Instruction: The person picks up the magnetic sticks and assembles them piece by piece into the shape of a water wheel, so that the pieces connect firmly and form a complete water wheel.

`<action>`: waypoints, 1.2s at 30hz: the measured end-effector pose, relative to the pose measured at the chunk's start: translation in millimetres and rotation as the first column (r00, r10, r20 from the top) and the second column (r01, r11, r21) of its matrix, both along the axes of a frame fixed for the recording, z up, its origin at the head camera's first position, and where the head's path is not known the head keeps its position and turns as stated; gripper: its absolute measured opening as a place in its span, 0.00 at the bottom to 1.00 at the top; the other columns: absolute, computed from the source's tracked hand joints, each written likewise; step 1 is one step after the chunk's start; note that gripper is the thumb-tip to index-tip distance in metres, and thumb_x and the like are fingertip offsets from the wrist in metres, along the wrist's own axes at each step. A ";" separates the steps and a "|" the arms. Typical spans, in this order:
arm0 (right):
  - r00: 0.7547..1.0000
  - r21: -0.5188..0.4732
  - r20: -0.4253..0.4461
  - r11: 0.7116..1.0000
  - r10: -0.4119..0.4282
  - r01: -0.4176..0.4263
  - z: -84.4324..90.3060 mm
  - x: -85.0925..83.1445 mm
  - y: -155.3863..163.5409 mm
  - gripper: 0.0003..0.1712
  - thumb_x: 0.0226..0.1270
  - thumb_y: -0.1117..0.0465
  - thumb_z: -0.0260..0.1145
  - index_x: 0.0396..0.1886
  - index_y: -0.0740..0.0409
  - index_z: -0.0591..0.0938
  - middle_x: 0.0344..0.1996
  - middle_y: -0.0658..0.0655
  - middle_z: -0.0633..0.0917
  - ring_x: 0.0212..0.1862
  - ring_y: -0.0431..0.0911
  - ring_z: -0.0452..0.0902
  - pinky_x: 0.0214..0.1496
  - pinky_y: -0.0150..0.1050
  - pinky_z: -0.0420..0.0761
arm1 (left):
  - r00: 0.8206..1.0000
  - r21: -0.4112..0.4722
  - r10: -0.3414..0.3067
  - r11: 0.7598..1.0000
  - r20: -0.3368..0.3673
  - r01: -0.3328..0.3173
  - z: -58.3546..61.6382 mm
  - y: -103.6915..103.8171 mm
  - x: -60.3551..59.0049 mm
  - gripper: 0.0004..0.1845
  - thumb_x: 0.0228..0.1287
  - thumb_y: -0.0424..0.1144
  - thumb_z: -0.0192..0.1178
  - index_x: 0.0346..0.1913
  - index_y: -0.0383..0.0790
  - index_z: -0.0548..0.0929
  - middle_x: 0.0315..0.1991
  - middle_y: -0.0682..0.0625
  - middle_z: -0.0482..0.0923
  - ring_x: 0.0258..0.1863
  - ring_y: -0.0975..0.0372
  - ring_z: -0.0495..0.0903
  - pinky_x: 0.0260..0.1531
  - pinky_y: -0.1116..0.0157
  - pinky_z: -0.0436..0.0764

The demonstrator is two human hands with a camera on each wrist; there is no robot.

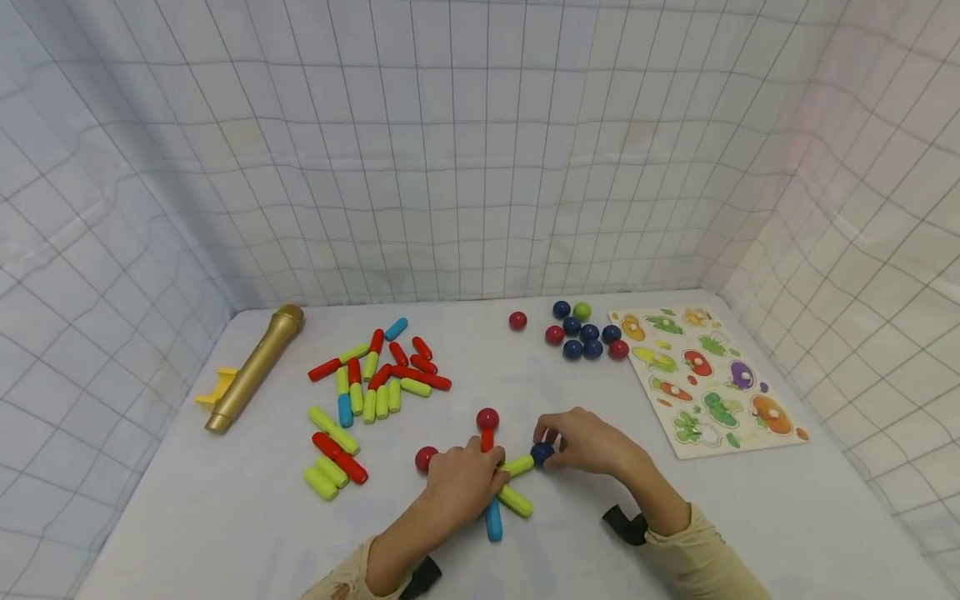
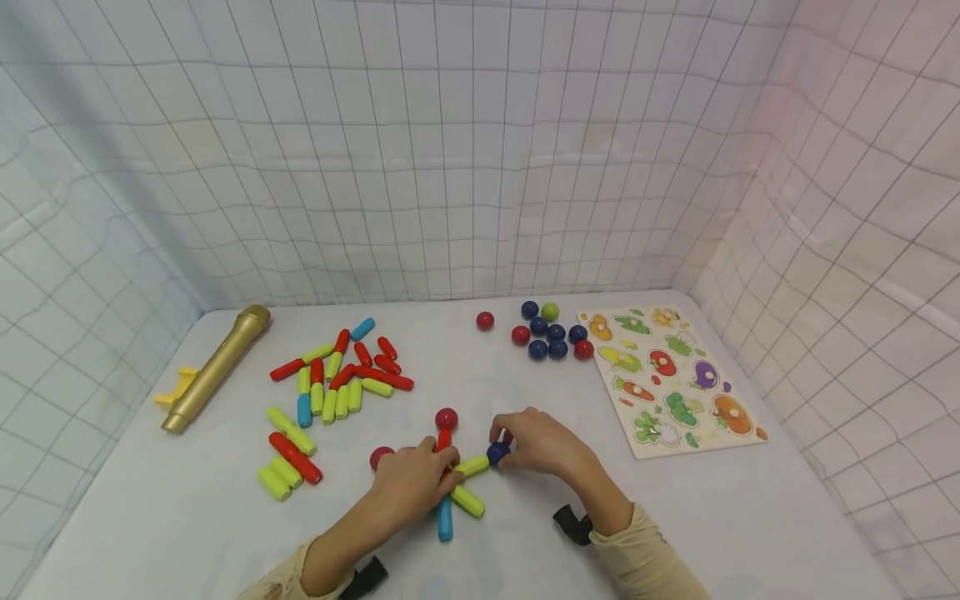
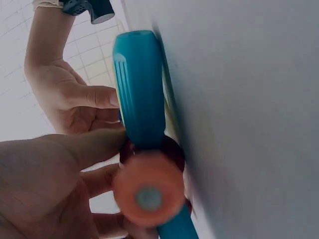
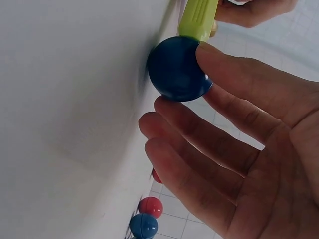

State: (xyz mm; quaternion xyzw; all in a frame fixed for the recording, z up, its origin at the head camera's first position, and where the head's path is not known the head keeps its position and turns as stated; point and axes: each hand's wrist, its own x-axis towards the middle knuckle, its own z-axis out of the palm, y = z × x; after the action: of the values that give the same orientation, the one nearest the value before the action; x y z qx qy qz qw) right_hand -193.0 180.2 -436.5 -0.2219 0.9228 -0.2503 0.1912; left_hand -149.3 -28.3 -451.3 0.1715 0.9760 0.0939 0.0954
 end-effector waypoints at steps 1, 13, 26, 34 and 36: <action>1.000 -0.006 0.003 1.000 0.009 -0.009 -0.8 -1.9 -0.3 0.15 0.54 0.63 0.74 0.42 0.50 0.83 0.38 0.51 0.86 0.37 0.43 0.78 0.40 0.41 0.80 | 1.000 0.004 0.006 1.000 0.011 -0.006 0.9 -1.1 -0.3 0.17 0.61 0.55 0.64 0.48 0.50 0.83 0.29 0.50 0.71 0.20 0.61 0.68 0.18 0.68 0.70; 0.994 0.008 -0.002 0.994 0.105 -0.105 1.8 -38.8 -22.3 0.17 0.56 0.65 0.73 0.46 0.50 0.84 0.41 0.53 0.86 0.41 0.45 0.79 0.43 0.39 0.81 | 0.972 -0.091 -0.236 0.968 -0.022 0.233 12.3 -11.2 2.4 0.17 0.59 0.46 0.68 0.53 0.59 0.84 0.45 0.51 0.79 0.38 0.61 0.74 0.31 0.65 0.84; 0.953 0.205 -0.296 0.970 -0.069 0.134 1.7 -171.8 -37.2 0.23 0.63 0.73 0.59 0.58 0.57 0.79 0.59 0.65 0.76 0.58 0.58 0.75 0.59 0.50 0.78 | 0.971 -0.104 -0.239 0.965 0.027 0.240 -1.9 -7.2 4.4 0.18 0.64 0.51 0.63 0.56 0.58 0.82 0.43 0.52 0.79 0.38 0.63 0.70 0.32 0.67 0.78; 0.948 0.279 -0.316 0.954 -0.020 0.113 -10.0 -172.7 -42.4 0.15 0.68 0.70 0.58 0.51 0.60 0.83 0.46 0.59 0.85 0.51 0.53 0.78 0.58 0.47 0.78 | 0.985 -0.111 -0.170 0.980 -0.014 0.167 -2.5 -1.7 7.8 0.16 0.62 0.57 0.63 0.48 0.57 0.86 0.35 0.52 0.77 0.31 0.62 0.70 0.24 0.68 0.74; 0.950 0.289 -0.312 0.954 0.010 0.085 -4.9 -163.6 -43.6 0.14 0.66 0.71 0.60 0.48 0.59 0.84 0.43 0.58 0.86 0.49 0.52 0.79 0.56 0.45 0.78 | 0.989 -0.128 -0.145 0.982 -0.025 0.141 0.0 -2.5 6.3 0.16 0.61 0.57 0.64 0.48 0.56 0.86 0.33 0.52 0.77 0.29 0.61 0.70 0.22 0.69 0.72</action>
State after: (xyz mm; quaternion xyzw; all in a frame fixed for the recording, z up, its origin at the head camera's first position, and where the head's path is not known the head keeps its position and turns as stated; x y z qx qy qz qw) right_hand -356.6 136.5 -441.5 -0.2092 0.9726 -0.0736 0.0704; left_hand -143.0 -30.9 -451.3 0.2363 0.9667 0.0224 0.0960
